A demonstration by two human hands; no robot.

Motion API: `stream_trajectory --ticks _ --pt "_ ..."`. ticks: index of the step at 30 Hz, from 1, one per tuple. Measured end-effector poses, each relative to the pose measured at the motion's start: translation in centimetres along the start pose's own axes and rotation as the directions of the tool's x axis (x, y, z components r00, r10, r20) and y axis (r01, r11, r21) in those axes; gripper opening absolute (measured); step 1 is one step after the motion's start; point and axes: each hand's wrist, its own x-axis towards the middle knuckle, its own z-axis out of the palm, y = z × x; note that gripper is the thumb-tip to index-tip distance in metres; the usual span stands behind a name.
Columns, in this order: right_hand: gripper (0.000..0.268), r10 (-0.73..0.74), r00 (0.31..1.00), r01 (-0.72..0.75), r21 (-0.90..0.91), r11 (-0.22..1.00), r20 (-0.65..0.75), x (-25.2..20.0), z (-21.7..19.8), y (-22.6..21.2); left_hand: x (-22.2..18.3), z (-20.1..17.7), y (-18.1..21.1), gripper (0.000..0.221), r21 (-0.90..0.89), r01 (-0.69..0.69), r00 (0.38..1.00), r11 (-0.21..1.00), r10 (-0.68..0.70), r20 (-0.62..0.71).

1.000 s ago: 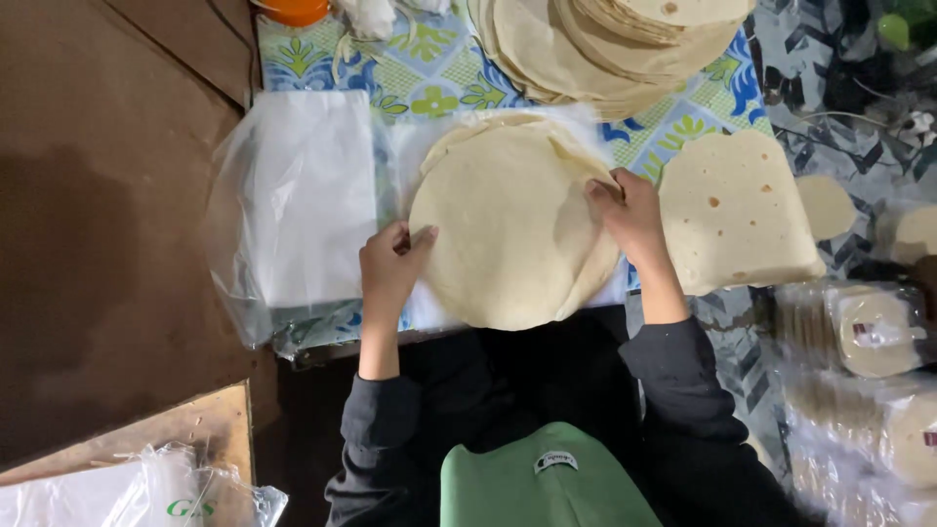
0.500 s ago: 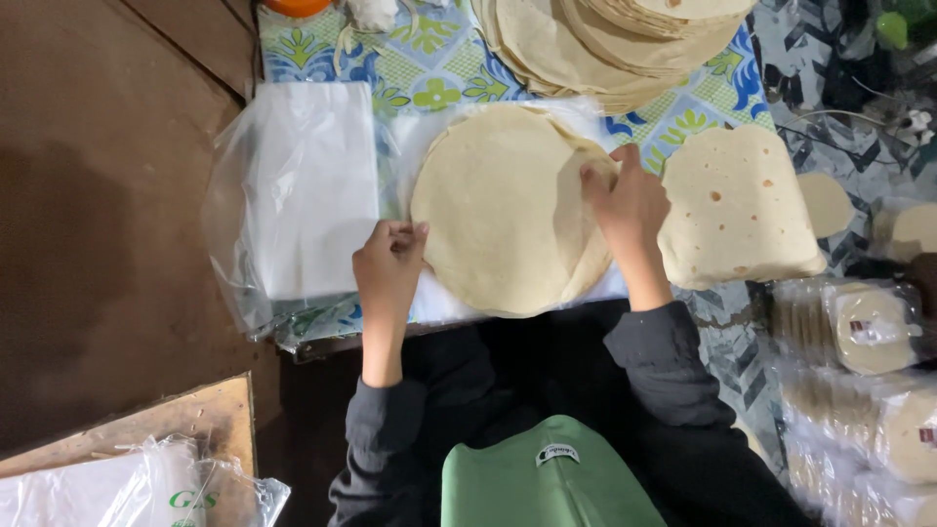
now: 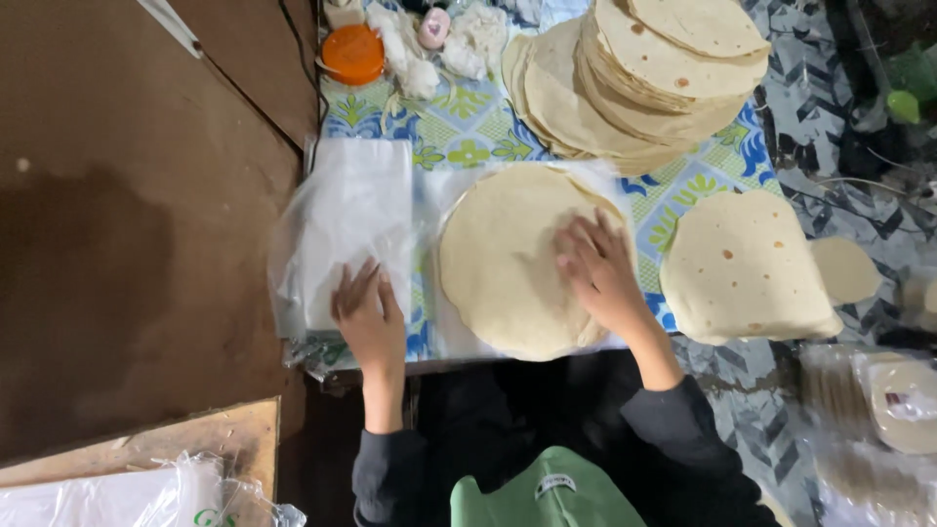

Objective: The person organizes and packs round flatbreads by hand, lifting them from stacks, placing them onto plastic sheets, and smoothing the sheets over the bread.

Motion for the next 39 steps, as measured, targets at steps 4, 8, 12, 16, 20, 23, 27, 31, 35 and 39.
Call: stream_trajectory --ticks 4,8,12,16,20,23,27,31,35,39 --pt "0.054 -0.036 0.987 -0.114 0.841 0.528 0.157 0.3 0.3 -1.6 -1.1 -0.7 5.4 0.033 -0.289 -0.083 0.996 0.954 0.088 0.003" --pt "0.08 -0.093 0.905 -0.425 0.872 -0.243 0.415 1.2 -2.2 -5.8 -3.6 -1.6 12.3 0.046 -0.433 -0.305 0.903 0.848 0.402 0.153" --pt "0.073 -0.066 0.922 -0.381 0.859 -0.343 0.382 1.6 -2.8 -4.8 -4.6 -2.8 13.1 0.044 -0.538 -0.392 0.827 0.746 0.542 0.149" --pt "0.061 -0.079 0.886 -0.465 0.875 -0.135 0.458 -0.9 -2.3 -0.9 -4.0 -2.2 10.4 0.055 -0.639 -0.184 0.923 0.746 0.356 0.15" --pt "0.046 -0.036 0.809 -0.586 0.81 0.019 0.587 -6.4 -2.0 1.2 -2.3 -2.3 9.7 0.115 -0.849 0.232 0.862 0.475 0.304 0.406" --pt "0.042 -0.604 0.627 -0.64 0.767 -0.04 0.492 -3.1 -8.9 -2.6 -2.7 -2.3 8.6 0.084 -0.807 0.56 0.593 0.186 0.591 0.547" --pt "0.048 -0.41 0.758 -0.585 0.807 -0.082 0.508 -3.0 -6.7 1.6 -5.3 4.0 2.0 0.027 -0.815 0.514 0.62 0.268 0.54 0.569" --pt "0.047 0.074 0.881 -0.462 0.883 -0.079 0.468 -0.7 -3.4 6.4 -0.9 2.5 3.4 0.012 -0.711 0.585 0.75 0.39 0.075 0.657" --pt "0.037 0.4 0.847 -0.416 0.905 0.085 0.352 1.2 -0.7 9.5 0.9 3.9 2.4 0.012 -0.668 0.597 0.762 0.444 -0.056 0.645" --pt "0.037 0.482 0.817 -0.432 0.891 0.144 0.318 2.3 1.8 10.1 2.1 5.0 2.7 0.031 -0.532 0.485 0.804 0.694 -0.115 0.583"
